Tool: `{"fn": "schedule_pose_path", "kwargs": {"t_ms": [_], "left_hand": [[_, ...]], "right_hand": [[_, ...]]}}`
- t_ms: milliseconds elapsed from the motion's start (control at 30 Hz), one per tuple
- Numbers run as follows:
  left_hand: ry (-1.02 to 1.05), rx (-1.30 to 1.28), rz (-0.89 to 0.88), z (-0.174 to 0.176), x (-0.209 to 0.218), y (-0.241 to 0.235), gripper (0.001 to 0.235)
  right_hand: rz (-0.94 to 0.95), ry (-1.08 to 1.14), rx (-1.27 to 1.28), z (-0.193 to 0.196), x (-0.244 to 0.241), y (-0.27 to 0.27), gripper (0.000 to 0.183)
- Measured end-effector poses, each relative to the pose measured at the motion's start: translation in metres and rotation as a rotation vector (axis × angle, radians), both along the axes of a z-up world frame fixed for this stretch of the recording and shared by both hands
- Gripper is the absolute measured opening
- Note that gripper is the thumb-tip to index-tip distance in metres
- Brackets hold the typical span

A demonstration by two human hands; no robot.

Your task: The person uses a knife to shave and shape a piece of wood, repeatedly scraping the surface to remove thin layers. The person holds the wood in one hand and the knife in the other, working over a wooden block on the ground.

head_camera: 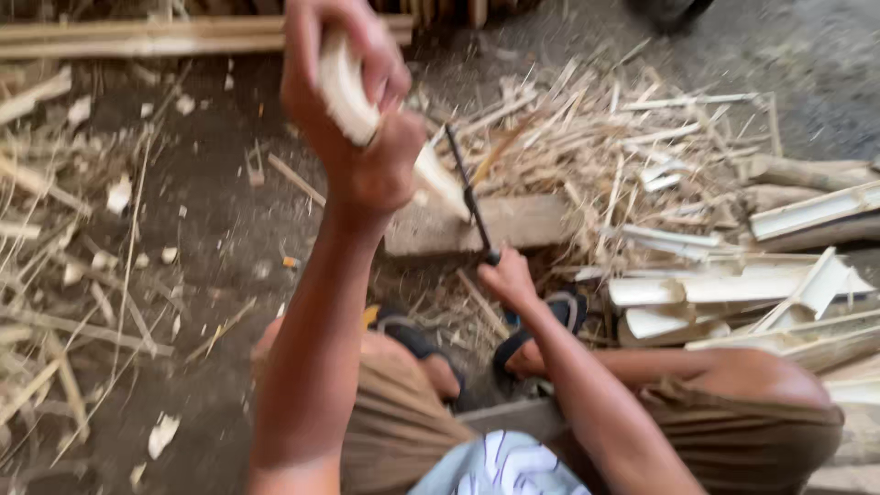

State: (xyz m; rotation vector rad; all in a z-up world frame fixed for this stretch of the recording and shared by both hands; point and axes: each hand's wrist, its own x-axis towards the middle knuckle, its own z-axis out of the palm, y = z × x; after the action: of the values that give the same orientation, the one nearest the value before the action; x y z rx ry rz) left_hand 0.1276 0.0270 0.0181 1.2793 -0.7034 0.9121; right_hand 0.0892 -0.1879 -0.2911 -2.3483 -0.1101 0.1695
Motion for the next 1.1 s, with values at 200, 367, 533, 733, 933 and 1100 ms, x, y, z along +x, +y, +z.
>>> {"fn": "schedule_pose_path", "kwargs": {"t_ms": [200,367,533,733,933,1100], "left_hand": [[0.023,-0.007,-0.060,-0.004,0.012,-0.010,0.028],[-0.017,0.019,-0.072,-0.011,0.013,-0.004,0.028],[0.043,-0.013,-0.024,-0.006,0.005,0.002,0.028],[0.050,-0.047,-0.070,-0.007,0.009,0.010,0.028],[0.010,-0.061,0.018,-0.014,0.016,0.018,0.047],[0.010,-0.120,0.008,-0.011,0.008,0.029,0.054]], "right_hand": [[0.001,-0.071,0.315,0.072,-0.009,-0.004,0.028],[-0.026,-0.229,0.439,0.066,-0.014,-0.002,0.019],[-0.022,0.057,0.055,-0.022,-0.005,-0.005,0.015],[-0.119,0.604,0.542,0.003,-0.001,-0.014,0.019],[0.109,-0.035,0.241,0.053,-0.030,0.022,0.026],[-0.064,0.138,0.158,-0.031,-0.023,0.010,0.026]]}}
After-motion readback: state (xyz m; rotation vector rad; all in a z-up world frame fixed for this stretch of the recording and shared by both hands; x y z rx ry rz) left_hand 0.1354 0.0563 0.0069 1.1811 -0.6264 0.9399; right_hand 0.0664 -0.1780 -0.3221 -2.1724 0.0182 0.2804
